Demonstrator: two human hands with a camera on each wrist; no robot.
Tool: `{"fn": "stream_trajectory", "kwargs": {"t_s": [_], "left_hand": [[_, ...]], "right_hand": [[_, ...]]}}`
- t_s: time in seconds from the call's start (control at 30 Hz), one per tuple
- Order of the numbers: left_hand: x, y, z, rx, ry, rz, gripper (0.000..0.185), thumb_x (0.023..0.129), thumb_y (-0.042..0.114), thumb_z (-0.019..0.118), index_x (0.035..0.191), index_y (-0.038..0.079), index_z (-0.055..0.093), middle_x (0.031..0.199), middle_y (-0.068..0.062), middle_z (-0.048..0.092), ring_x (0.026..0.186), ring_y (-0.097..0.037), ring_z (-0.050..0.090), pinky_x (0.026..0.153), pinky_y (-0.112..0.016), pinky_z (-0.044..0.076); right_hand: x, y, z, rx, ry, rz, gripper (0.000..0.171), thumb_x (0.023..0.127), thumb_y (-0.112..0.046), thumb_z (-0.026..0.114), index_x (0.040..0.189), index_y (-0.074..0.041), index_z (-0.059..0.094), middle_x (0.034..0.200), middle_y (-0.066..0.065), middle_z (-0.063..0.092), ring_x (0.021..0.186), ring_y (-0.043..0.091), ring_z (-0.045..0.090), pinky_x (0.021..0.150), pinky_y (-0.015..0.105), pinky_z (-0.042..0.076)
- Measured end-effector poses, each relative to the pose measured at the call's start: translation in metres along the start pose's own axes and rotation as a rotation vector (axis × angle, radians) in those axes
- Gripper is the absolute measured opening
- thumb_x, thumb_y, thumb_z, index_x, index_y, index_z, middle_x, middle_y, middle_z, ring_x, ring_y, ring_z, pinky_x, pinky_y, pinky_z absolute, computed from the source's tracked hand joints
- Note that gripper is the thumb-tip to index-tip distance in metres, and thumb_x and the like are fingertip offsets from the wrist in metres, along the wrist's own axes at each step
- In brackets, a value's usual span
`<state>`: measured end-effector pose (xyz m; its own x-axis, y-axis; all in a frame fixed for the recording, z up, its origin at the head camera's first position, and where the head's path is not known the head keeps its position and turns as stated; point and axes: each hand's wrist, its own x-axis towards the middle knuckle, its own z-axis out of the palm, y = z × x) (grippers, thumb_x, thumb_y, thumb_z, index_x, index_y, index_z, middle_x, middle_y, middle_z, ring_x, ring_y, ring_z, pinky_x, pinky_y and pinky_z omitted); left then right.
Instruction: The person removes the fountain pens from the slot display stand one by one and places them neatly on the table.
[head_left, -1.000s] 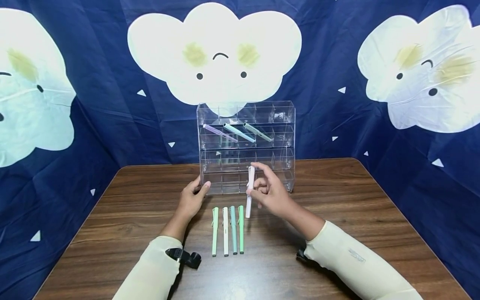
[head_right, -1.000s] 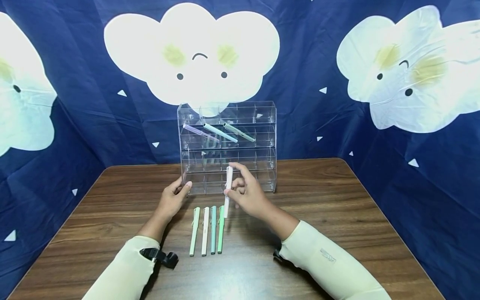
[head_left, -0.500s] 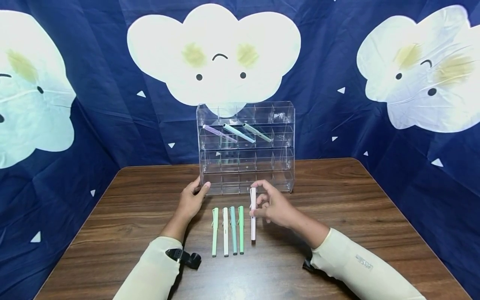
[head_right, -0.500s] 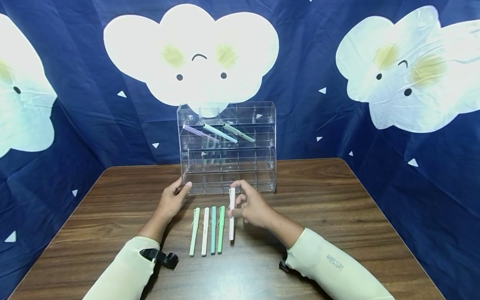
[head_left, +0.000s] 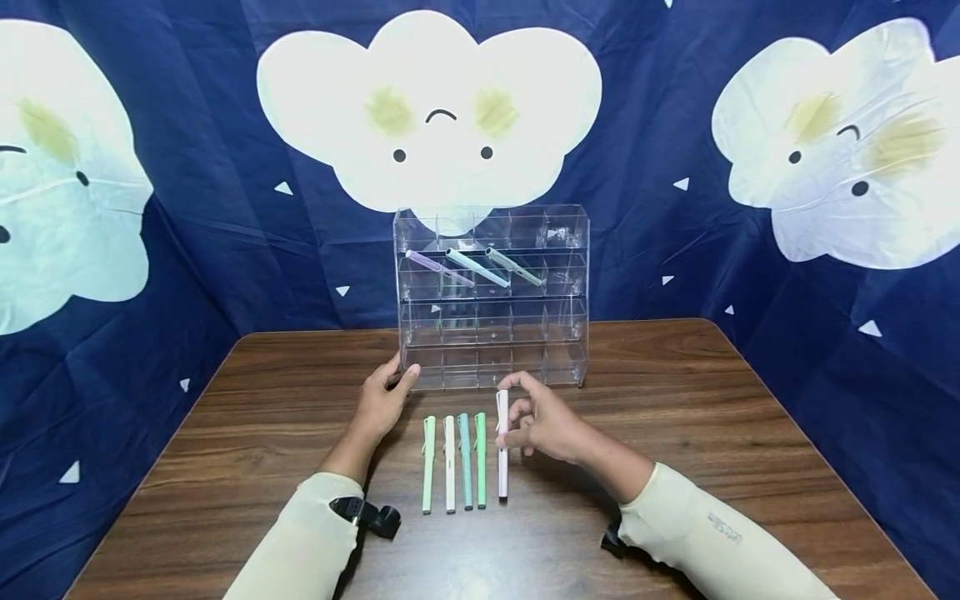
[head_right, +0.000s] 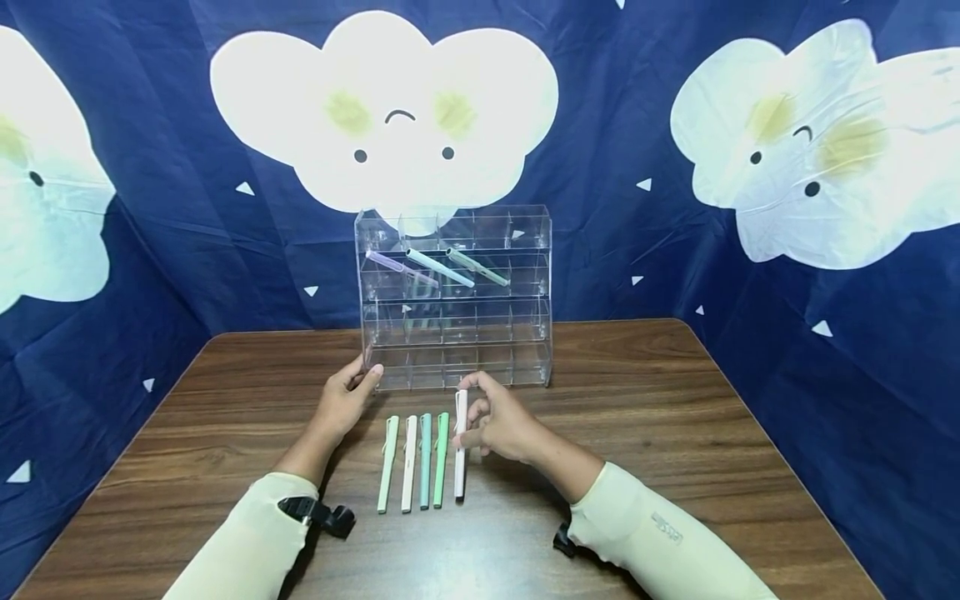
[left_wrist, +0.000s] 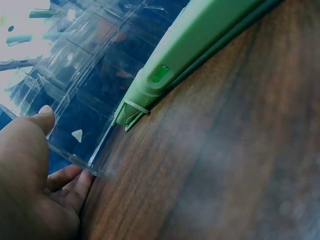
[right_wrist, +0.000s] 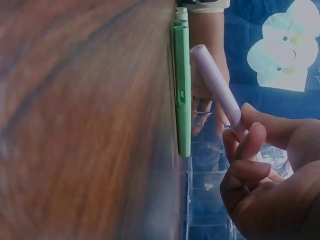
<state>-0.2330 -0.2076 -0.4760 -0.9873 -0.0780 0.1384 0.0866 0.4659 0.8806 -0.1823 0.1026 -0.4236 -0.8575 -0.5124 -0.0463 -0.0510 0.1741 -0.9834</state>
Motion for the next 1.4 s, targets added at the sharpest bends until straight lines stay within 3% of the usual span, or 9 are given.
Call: {"fn": "stream_trajectory", "kwargs": {"t_s": [0.47, 0.83, 1.17, 1.4], "left_hand": [[0.000, 0.000, 0.000, -0.007, 0.003, 0.002, 0.063, 0.112, 0.044, 0.063, 0.168, 0.023, 0.044, 0.149, -0.025, 0.063, 0.134, -0.042, 0.068, 0.110, -0.053, 0.056], [0.002, -0.001, 0.003, -0.022, 0.041, 0.031, 0.058, 0.110, 0.031, 0.068, 0.163, 0.015, 0.053, 0.148, -0.024, 0.066, 0.129, -0.039, 0.071, 0.097, -0.030, 0.057], [0.002, 0.000, 0.003, -0.018, 0.039, 0.022, 0.058, 0.110, 0.033, 0.068, 0.164, 0.017, 0.052, 0.148, -0.024, 0.066, 0.130, -0.040, 0.071, 0.102, -0.042, 0.058], [0.002, 0.000, 0.003, -0.007, 0.048, 0.020, 0.058, 0.110, 0.032, 0.069, 0.163, 0.017, 0.053, 0.146, -0.024, 0.068, 0.128, -0.039, 0.072, 0.102, -0.041, 0.057]], "right_hand": [[0.007, 0.016, -0.003, 0.037, -0.053, 0.013, 0.077, 0.084, 0.018, 0.078, 0.149, 0.009, 0.039, 0.084, 0.006, 0.064, 0.062, 0.014, 0.060, 0.056, 0.023, 0.053], [0.013, 0.032, -0.006, -0.009, -0.017, 0.087, 0.067, 0.086, 0.005, 0.085, 0.143, 0.002, 0.051, 0.094, 0.006, 0.068, 0.063, 0.016, 0.064, 0.052, 0.024, 0.043], [0.017, 0.035, -0.007, -0.028, -0.039, 0.137, 0.065, 0.084, 0.000, 0.089, 0.140, 0.000, 0.056, 0.096, 0.008, 0.066, 0.062, 0.017, 0.062, 0.047, 0.025, 0.041], [0.021, 0.036, -0.005, -0.082, -0.030, 0.112, 0.059, 0.084, 0.001, 0.089, 0.135, 0.005, 0.058, 0.088, 0.003, 0.064, 0.054, 0.014, 0.057, 0.044, 0.024, 0.042]]}}
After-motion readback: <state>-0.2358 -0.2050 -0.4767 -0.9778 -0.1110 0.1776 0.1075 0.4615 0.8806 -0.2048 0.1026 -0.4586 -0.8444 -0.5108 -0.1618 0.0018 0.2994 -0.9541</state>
